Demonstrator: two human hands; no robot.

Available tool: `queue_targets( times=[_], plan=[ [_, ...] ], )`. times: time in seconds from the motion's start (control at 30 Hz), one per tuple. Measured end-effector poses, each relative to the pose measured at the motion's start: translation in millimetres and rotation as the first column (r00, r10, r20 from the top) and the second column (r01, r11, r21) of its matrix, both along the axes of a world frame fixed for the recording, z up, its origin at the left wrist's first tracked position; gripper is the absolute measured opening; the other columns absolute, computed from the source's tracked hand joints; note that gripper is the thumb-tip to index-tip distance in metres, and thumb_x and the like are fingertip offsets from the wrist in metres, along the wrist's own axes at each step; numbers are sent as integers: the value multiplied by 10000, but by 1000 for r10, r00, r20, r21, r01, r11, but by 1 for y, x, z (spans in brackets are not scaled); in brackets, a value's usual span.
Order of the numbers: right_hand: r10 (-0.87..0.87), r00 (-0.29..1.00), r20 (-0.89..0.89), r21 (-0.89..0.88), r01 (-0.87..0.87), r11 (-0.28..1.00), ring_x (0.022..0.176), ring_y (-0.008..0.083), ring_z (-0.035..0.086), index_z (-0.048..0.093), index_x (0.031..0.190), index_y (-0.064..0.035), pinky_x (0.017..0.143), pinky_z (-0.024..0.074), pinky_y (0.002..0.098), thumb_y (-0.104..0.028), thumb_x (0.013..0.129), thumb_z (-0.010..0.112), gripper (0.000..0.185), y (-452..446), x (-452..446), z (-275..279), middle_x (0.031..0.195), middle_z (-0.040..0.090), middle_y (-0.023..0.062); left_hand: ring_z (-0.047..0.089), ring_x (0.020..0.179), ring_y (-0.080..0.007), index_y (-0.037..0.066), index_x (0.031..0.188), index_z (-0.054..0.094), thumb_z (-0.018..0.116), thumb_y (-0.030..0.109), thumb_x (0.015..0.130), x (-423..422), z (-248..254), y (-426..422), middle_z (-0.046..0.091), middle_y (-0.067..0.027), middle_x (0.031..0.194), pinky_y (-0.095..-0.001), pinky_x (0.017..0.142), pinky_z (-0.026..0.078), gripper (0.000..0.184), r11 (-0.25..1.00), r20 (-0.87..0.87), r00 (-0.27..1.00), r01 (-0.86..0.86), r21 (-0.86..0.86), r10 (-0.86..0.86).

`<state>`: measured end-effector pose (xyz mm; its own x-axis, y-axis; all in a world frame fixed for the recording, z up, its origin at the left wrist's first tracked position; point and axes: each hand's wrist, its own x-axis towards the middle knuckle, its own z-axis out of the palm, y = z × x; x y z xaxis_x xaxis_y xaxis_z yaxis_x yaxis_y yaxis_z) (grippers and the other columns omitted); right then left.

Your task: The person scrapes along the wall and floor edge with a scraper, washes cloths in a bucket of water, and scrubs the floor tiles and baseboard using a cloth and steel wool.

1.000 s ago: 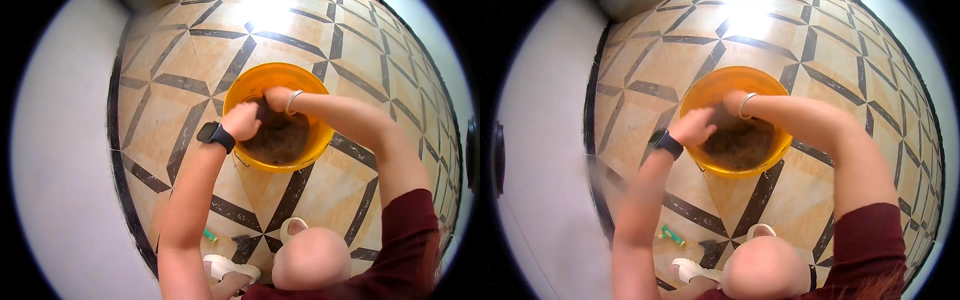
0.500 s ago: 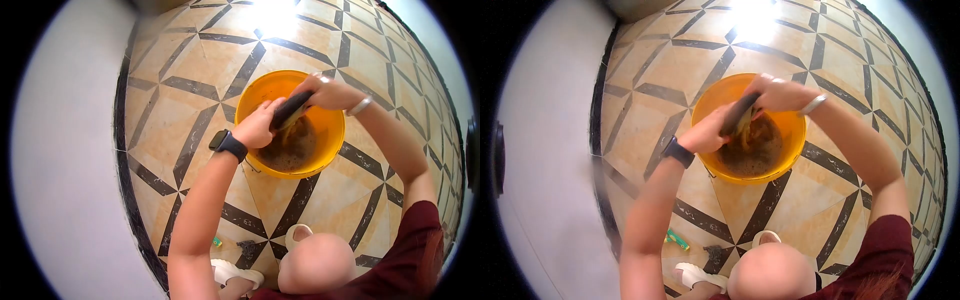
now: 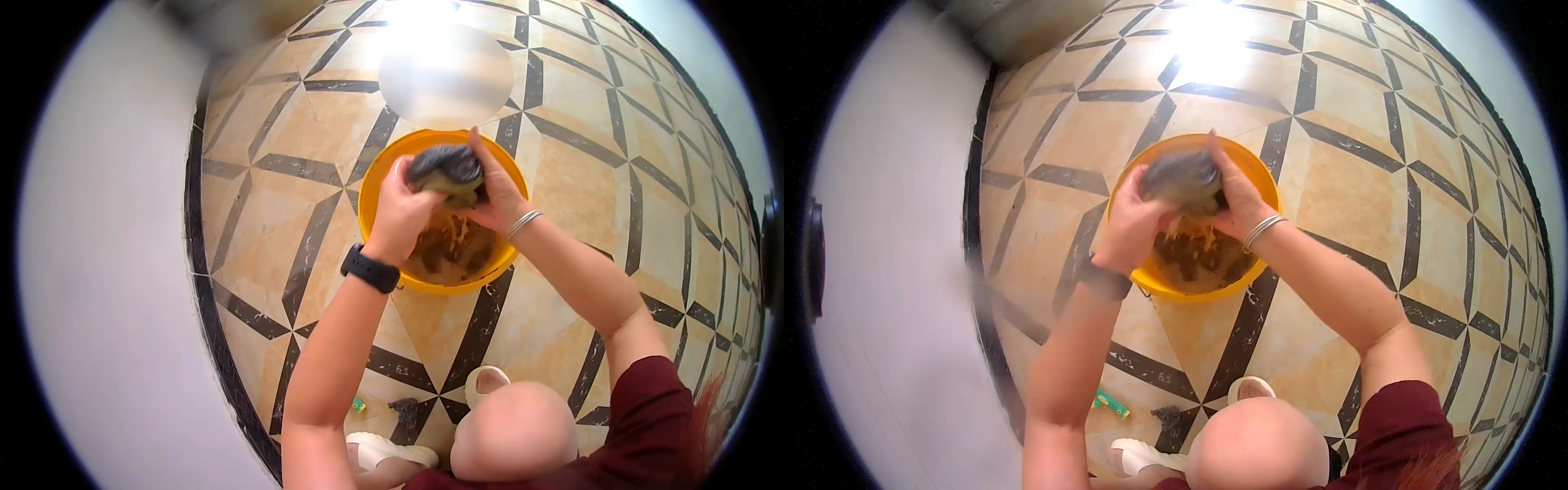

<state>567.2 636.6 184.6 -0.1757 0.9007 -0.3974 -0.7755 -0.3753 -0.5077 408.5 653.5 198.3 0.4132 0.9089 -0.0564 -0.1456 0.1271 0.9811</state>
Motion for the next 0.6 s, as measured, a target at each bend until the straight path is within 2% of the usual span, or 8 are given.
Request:
queue_targets(
  times=[0.03,0.1,0.2,0.23,0.33,0.43,0.5,0.6],
  plan=[
    [-50,997,58,23,49,999,1002,228,561,517,1128,-67,819,495,410,-366,763,696,505,3,-2,-12,1130,552,113,569,815,-148,-5,1140,433,554,-53,682,-8,-7,1,541,-90,992,-246,673,492,476,996,-144,989,45,73,-34],
    [-215,960,182,69,205,976,851,180,612,558,1058,-24,752,515,307,-245,741,736,426,5,-9,-20,985,616,82,574,854,-219,13,1232,375,577,93,761,-20,-9,-14,521,-146,1053,-364,794,494,519,988,-214,977,-13,-155,-21],
    [-447,820,358,379,310,872,837,135,595,602,958,-17,694,499,257,-190,732,743,318,-7,-28,-9,927,618,63,550,961,-311,27,1289,341,541,361,835,-34,10,-18,500,-197,1120,-525,880,426,598,667,329,944,228,-709,28],
    [-483,668,566,435,255,863,824,139,587,627,882,-3,697,478,254,-173,741,728,242,-14,-34,1,893,621,63,495,1072,-353,45,1299,347,424,613,829,-32,4,-15,481,-211,1182,-626,920,335,741,652,460,887,362,-666,-23],
    [-618,410,671,685,-23,728,863,172,586,638,871,2,753,464,273,-177,734,727,242,-24,-46,0,898,622,80,485,1109,-322,70,1278,401,401,670,810,-21,11,-5,474,-177,1221,-611,939,327,762,695,499,866,337,-635,36],
    [-793,175,584,811,-74,581,860,197,568,633,862,12,781,447,296,-173,735,718,240,-19,-57,-10,892,619,92,582,824,-209,94,1019,531,527,581,807,-5,-14,16,580,-98,983,-384,741,479,530,829,367,927,143,-541,79],
    [-797,270,541,815,68,576,860,229,574,628,847,2,777,447,306,-158,745,702,204,-14,-66,-18,882,621,98,577,653,-140,75,776,576,644,413,805,17,-25,10,593,-43,753,-283,540,457,346,902,280,925,-124,-413,255],
    [-604,635,482,381,468,797,679,120,549,590,777,-21,621,459,267,-210,813,656,203,-9,-73,-5,767,594,61,586,623,-167,46,656,571,632,303,814,32,-37,9,599,-75,674,-294,506,432,308,835,10,837,-546,74,547]
  ],
)
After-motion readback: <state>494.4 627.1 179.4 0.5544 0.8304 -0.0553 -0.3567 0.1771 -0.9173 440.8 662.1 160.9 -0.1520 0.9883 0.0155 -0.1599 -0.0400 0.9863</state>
